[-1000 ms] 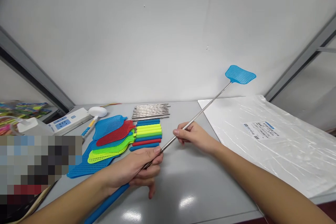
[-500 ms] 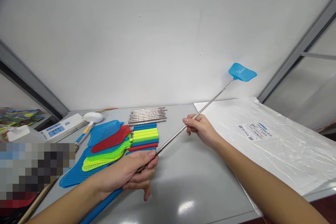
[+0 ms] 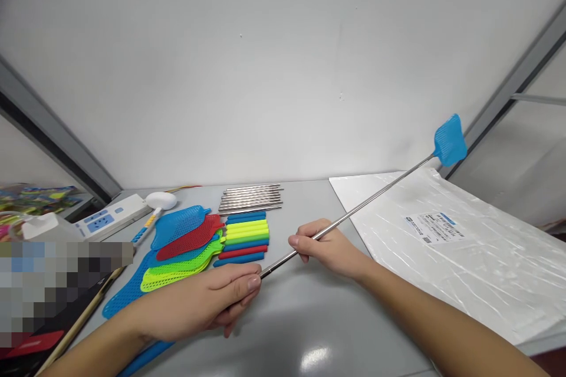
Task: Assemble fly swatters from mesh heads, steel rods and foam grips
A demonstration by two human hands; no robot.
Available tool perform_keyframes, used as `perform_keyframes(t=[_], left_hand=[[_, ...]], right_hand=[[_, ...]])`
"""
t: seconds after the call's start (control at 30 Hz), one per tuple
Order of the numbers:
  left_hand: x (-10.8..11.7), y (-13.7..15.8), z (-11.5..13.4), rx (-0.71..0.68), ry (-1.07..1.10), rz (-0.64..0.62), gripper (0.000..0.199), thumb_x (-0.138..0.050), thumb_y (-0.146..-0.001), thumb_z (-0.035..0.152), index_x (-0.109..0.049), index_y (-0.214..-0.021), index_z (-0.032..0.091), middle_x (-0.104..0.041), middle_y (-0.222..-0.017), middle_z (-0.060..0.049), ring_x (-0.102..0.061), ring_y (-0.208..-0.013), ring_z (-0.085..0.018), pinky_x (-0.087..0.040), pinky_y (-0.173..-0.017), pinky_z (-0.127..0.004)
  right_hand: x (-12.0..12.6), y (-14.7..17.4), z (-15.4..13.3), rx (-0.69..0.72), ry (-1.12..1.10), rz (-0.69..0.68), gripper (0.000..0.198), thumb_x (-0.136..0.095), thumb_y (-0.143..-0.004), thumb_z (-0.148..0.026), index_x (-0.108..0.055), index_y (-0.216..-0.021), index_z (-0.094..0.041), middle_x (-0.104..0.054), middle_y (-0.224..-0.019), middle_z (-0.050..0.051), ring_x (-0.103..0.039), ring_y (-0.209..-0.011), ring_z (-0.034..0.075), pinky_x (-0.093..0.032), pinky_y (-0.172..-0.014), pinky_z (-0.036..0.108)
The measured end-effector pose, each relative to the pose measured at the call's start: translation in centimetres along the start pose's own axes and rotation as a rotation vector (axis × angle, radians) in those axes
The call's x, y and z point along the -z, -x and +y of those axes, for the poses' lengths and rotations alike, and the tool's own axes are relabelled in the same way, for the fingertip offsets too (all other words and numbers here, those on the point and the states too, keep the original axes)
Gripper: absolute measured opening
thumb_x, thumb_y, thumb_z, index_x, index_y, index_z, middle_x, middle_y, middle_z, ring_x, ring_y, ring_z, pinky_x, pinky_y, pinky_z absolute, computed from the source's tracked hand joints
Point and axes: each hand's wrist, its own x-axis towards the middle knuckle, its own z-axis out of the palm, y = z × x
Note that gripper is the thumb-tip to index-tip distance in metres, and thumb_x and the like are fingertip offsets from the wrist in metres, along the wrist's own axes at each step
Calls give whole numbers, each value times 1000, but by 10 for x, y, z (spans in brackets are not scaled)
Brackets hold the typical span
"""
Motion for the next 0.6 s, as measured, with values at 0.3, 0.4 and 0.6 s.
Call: perform_keyframes(t=[0.3, 0.4, 0.6], left_hand=[[14, 13, 14, -22, -394, 163, 45, -29, -96, 55, -51, -74, 23, -54, -73, 2, -49, -69, -15, -35, -66, -25], [18, 18, 17, -30, -442, 207, 42, -31, -97, 54, -54, -78, 23, -58, -80, 2, -52, -76, -16, -35, -71, -24], [21, 25, 11, 3, -488, 318, 39, -37, -94, 57, -63, -99, 29, -65, -95, 0, -56, -88, -20, -36, -75, -25]], right_hand=[[46, -3, 9, 67, -97, 236, 43, -60, -85, -43, -51, -50, -20, -44, -50, -2, -49, -55, 15, -30, -56, 31], [63, -3, 11, 79, -196, 321, 43, -63, -83, -38, -47, -47, -21, -38, -47, -3, -50, -53, 16, -30, -55, 32], [79, -4, 11, 131, -292, 420, 45, -64, -82, -36, -43, -45, -22, -28, -46, -5, -40, -48, 14, -35, -56, 33]])
